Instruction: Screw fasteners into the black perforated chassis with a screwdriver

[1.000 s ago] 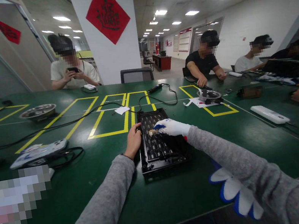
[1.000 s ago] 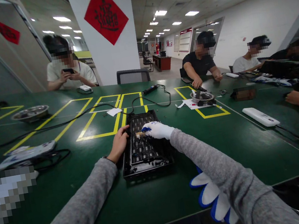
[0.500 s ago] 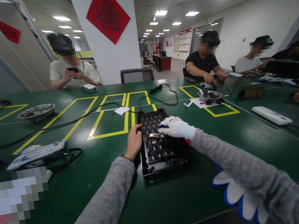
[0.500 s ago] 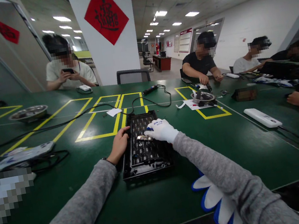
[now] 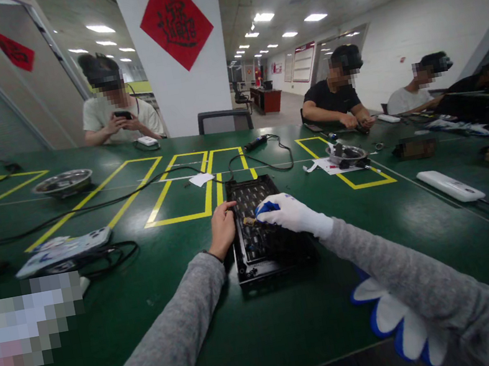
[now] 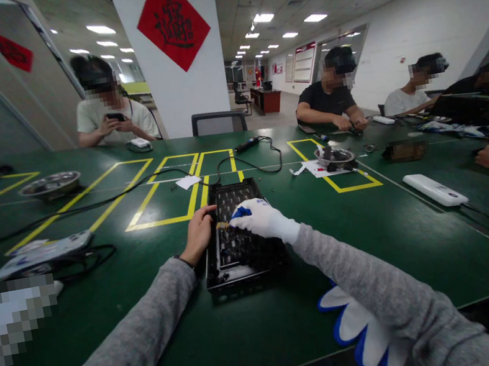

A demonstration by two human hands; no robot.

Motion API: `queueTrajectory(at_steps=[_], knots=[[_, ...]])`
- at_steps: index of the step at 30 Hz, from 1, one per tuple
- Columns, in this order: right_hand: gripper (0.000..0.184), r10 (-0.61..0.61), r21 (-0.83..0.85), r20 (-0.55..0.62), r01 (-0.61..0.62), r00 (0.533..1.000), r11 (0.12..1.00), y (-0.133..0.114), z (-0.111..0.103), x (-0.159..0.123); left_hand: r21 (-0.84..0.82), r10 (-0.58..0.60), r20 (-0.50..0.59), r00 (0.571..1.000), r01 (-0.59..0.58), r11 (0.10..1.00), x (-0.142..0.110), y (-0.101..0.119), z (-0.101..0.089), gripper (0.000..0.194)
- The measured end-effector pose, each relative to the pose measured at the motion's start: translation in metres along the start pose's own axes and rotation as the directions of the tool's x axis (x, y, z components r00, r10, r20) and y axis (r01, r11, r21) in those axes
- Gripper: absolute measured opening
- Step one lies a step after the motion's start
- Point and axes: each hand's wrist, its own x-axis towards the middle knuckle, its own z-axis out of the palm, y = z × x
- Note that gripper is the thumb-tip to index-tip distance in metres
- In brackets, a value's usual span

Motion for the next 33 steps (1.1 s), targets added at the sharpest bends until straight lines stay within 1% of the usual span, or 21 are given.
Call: queueTrajectory(at_steps=[1,2,4,7,10,17,25,27,33], knots=[[0.025,-0.029,0.018,-0.01,0.029,1.0,0.999,-0.004,-0.001,-0.009,0.001,-0.003,-0.003,1.0,0.003,1.0,0.001,0.0,0.001,0.036],[0.023,-0.07,-0.001,-0.038,0.07,0.997,0.998,-0.008,-0.002,-0.019,0.0,-0.007,-0.005,1.0,0.007,1.0,0.002,0.0,0.002,0.036],[0.017,-0.161,-0.047,-0.053,0.159,0.986,0.986,-0.016,-0.001,-0.035,-0.003,-0.014,-0.006,1.0,0.014,1.0,0.004,0.0,0.003,0.037],[0.014,-0.278,-0.032,0.006,0.278,0.961,0.96,-0.023,0.001,-0.05,-0.01,-0.024,0.013,1.0,0.024,1.0,0.005,-0.002,0.001,0.038],[0.015,-0.33,-0.008,0.029,0.331,0.943,0.944,-0.024,0.003,-0.055,-0.016,-0.034,0.039,0.999,0.035,0.999,0.001,-0.001,-0.002,0.038],[0.015,-0.338,-0.073,0.066,0.343,0.939,0.937,-0.025,0.007,-0.057,-0.004,-0.033,0.042,0.999,0.033,0.999,-0.012,0.003,-0.007,0.04],[0.016,-0.348,-0.095,0.092,0.356,0.933,0.929,-0.024,0.006,-0.057,0.045,-0.028,0.012,1.0,0.028,0.999,-0.006,-0.001,-0.003,0.04],[0.018,-0.342,-0.072,0.088,0.348,0.936,0.935,-0.024,0.005,-0.057,0.052,-0.027,0.012,1.0,0.027,0.998,-0.005,-0.002,-0.003,0.04],[0.027,-0.295,0.068,0.058,0.291,0.954,0.954,-0.025,0.001,-0.06,0.063,-0.025,0.02,0.999,0.024,0.998,-0.005,-0.004,-0.003,0.039]])
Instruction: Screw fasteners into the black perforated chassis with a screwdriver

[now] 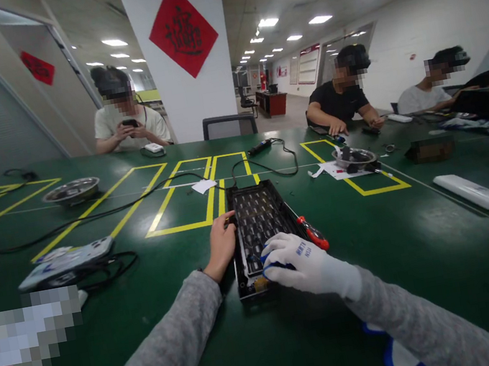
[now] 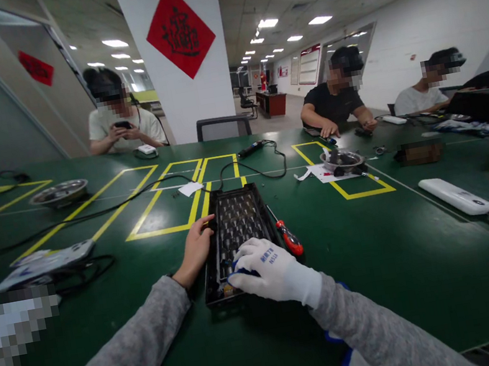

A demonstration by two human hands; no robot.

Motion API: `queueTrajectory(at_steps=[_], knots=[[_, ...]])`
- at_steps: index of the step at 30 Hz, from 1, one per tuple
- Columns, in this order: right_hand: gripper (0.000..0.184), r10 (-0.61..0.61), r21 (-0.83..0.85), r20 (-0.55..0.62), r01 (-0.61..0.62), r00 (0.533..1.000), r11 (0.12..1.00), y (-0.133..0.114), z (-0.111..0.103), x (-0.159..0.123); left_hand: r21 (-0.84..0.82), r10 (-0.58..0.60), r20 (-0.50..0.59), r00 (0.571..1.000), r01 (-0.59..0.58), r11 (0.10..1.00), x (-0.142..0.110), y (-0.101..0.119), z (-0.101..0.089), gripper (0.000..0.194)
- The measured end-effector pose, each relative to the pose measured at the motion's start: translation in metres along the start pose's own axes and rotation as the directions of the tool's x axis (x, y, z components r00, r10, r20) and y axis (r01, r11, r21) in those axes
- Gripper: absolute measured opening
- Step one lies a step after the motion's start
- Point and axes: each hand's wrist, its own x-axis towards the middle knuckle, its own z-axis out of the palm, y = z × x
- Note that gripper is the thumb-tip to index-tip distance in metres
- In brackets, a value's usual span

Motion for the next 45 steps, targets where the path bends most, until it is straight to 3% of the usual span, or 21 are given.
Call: queueTrajectory(at_steps=[5,12,18,22,28,35,40,45], knots=[[0.029,0.068,0.057,-0.042,-0.066,0.997,0.996,-0.003,-0.007,-0.002,-0.002,0.004,0.001,1.0,-0.004,1.0,0.0,0.0,0.0,0.039],[0.05,-0.029,0.106,0.081,0.02,0.996,0.994,0.005,-0.013,-0.006,0.001,0.012,0.011,1.0,-0.012,1.0,0.0,0.001,-0.001,0.039],[0.083,-0.088,-0.001,0.043,0.088,0.995,0.996,0.007,-0.019,-0.01,0.021,0.015,0.002,1.0,-0.015,1.0,0.0,0.001,-0.001,0.037],[0.06,-0.158,-0.061,-0.013,0.157,0.987,0.986,0.012,-0.016,-0.01,0.027,0.012,-0.003,1.0,-0.012,1.0,-0.001,0.003,-0.001,0.036],[0.033,-0.149,0.033,0.029,0.148,0.988,0.988,0.021,-0.007,-0.01,0.037,0.033,0.0,0.999,-0.033,0.999,-0.004,0.006,-0.003,0.036],[0.032,-0.161,0.161,0.052,0.151,0.986,0.975,0.027,-0.011,-0.011,0.053,0.048,0.0,0.999,-0.048,0.997,-0.005,0.006,-0.003,0.036],[0.038,-0.089,0.067,0.101,0.083,0.991,0.994,0.03,-0.012,-0.009,0.055,0.046,0.011,0.999,-0.047,0.997,-0.007,0.006,-0.003,0.037],[0.039,-0.111,-0.025,0.131,0.115,0.985,0.993,0.029,-0.005,-0.006,0.054,0.04,0.019,0.999,-0.041,0.998,-0.008,0.004,-0.003,0.039]])
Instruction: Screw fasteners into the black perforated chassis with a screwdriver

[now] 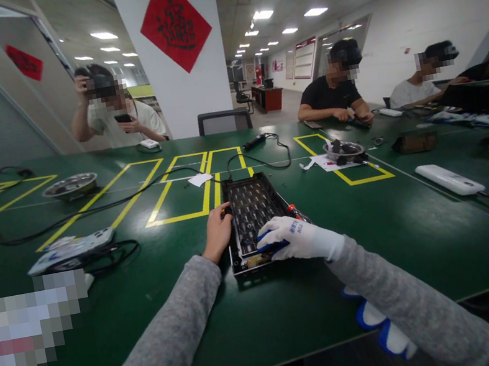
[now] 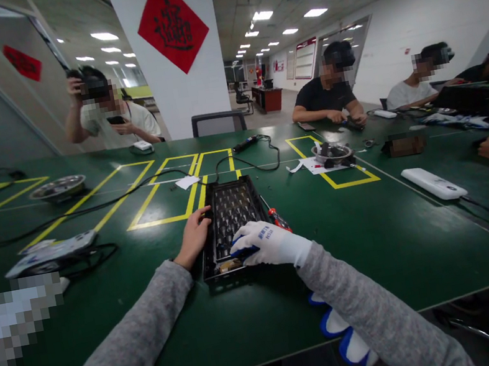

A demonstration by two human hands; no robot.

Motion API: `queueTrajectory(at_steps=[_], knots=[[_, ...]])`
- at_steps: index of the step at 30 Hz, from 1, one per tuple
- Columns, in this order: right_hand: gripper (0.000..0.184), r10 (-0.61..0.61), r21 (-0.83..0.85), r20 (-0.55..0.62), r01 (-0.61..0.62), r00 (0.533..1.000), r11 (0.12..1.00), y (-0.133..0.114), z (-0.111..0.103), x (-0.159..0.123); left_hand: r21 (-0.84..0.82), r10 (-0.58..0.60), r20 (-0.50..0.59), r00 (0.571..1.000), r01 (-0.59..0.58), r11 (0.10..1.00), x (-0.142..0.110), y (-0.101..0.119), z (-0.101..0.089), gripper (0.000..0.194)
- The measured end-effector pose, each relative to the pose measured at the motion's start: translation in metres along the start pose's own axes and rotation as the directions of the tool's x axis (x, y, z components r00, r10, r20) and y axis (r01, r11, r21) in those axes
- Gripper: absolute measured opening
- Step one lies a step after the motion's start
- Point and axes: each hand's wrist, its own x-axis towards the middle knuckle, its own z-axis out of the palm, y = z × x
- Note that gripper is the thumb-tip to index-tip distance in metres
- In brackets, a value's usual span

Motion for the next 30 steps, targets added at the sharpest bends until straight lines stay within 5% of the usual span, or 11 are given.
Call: queueTrajectory(at_steps=[16,24,30], knots=[[0.024,-0.003,-0.057,-0.013,0.002,1.0,0.998,-0.009,0.008,0.005,-0.004,0.002,0.014,1.0,-0.002,1.0,0.002,-0.001,0.0,0.037],[0.034,-0.025,0.019,-0.028,0.025,0.999,0.999,-0.007,0.005,0.009,-0.009,0.003,0.01,1.0,-0.003,1.0,0.002,-0.003,0.001,0.037],[0.029,-0.077,-0.097,-0.018,0.075,0.997,0.992,-0.005,0.009,0.014,-0.01,-0.002,0.008,1.0,0.002,1.0,0.003,-0.003,0.001,0.036]])
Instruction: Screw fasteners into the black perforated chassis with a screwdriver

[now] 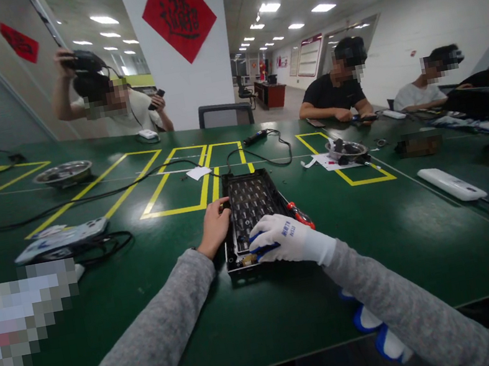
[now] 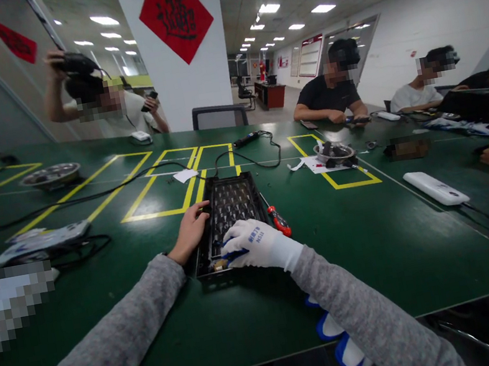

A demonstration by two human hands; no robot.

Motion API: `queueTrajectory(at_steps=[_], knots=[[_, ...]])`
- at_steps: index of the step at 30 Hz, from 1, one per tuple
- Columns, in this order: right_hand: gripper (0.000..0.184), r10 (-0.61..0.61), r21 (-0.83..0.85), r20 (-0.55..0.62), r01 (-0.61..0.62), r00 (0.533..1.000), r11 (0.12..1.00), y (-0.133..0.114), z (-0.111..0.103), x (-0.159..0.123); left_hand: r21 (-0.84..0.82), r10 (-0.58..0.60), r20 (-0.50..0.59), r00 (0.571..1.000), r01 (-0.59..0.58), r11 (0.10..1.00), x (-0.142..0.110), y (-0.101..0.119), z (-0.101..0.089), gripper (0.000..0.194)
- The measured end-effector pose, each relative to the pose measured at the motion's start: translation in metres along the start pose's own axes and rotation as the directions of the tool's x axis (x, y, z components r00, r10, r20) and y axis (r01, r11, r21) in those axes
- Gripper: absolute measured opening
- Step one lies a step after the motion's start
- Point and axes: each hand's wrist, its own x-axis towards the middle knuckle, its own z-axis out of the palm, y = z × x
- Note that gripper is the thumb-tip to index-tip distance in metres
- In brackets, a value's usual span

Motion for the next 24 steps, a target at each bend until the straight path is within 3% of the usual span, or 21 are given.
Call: queueTrajectory(at_steps=[7,24], knots=[[0.021,0.158,0.01,-0.093,-0.157,0.983,0.988,-0.014,0.002,-0.007,0.002,0.0,0.004,1.0,0.0,1.0,-0.001,0.002,0.0,0.037],[0.02,0.22,0.086,-0.129,-0.21,0.967,0.974,-0.017,0.006,-0.007,-0.003,0.015,0.001,1.0,-0.015,1.0,-0.001,0.002,-0.001,0.036]])
